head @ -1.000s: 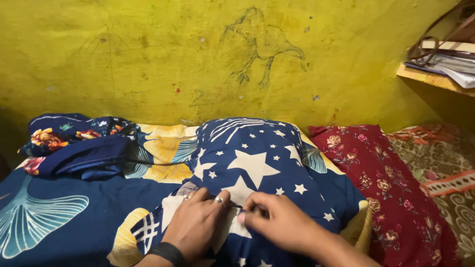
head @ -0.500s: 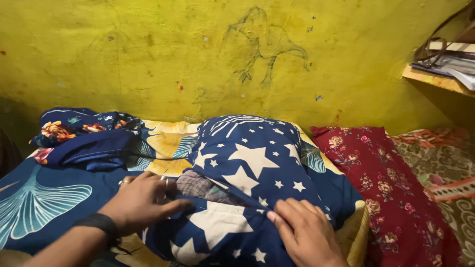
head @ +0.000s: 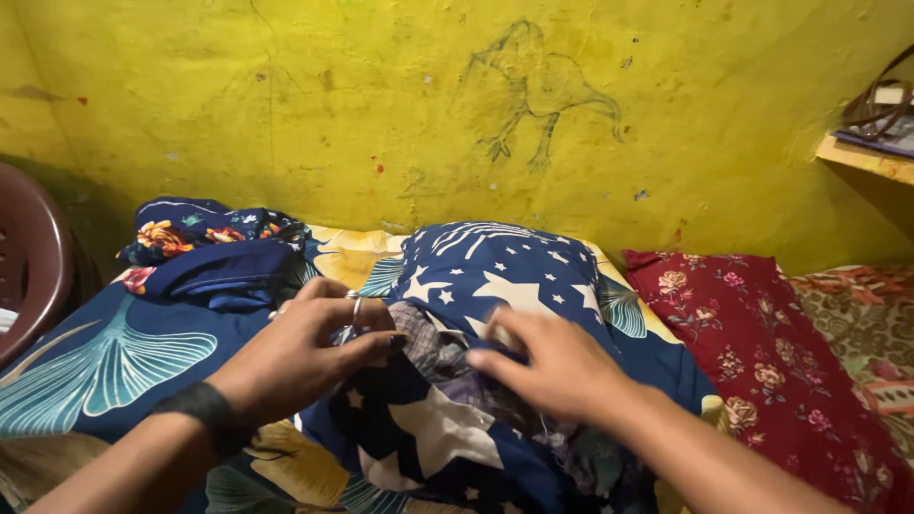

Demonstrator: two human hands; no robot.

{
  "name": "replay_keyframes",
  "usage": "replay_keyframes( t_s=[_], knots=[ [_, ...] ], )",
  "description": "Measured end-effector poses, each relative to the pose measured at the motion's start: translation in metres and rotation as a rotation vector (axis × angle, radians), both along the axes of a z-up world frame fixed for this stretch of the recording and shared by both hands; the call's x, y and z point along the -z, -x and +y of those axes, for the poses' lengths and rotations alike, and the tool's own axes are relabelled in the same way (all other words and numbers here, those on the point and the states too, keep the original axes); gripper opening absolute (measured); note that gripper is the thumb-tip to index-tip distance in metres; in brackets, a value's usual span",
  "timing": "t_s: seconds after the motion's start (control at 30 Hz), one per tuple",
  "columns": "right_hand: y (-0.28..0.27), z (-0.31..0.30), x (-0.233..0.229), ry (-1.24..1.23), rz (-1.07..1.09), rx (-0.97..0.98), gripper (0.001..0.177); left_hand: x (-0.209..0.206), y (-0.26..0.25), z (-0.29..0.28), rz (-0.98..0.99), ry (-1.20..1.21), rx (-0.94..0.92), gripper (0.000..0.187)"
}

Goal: The person inserts a pillow insert into a blue star-patterned pillowcase on a bed. They smooth the case, tuck the edges, and adjust the pillow to ensure it is fully covered and neatly arranged.

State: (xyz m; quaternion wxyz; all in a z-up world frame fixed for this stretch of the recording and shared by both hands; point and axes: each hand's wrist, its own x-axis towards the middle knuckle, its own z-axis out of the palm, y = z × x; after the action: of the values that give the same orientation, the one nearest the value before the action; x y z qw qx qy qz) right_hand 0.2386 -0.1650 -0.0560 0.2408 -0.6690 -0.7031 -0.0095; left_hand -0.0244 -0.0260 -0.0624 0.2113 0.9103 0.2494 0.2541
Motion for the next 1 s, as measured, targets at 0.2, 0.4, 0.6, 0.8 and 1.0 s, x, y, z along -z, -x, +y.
replay_keyframes(
  t_s=[0.2, 0.4, 0.6, 0.8, 1.0],
  knots=[
    [0.044, 0.061, -0.008, -0.117, 0.076, -0.305, 0.035, 0.004, -0.014, -0.017, -0.227, 0.532, 0.080, 0.028],
    [0.062, 0.052, 0.023, 0.284, -0.090, -0.142, 0.025, 0.004, -0.007, -0.018, -0.147, 0.590, 0.036, 0.019],
    [0.038, 0.067, 0.050, 0.611, -0.615, -0.247, 0.040, -0.001, -0.027, -0.039, -0.065, 0.334, 0.167, 0.020],
    [0.045, 0.060, 0.087, 0.374, -0.300, -0.248, 0.060, 0.013, -0.029, -0.061, 0.067, 0.199, 0.292, 0.021],
    [0.064, 0.022, 0.063, -0.168, -0.269, 0.096, 0.057, 0.008, -0.028, -0.034, 0.158, 0.450, -0.048, 0.026]
  ],
)
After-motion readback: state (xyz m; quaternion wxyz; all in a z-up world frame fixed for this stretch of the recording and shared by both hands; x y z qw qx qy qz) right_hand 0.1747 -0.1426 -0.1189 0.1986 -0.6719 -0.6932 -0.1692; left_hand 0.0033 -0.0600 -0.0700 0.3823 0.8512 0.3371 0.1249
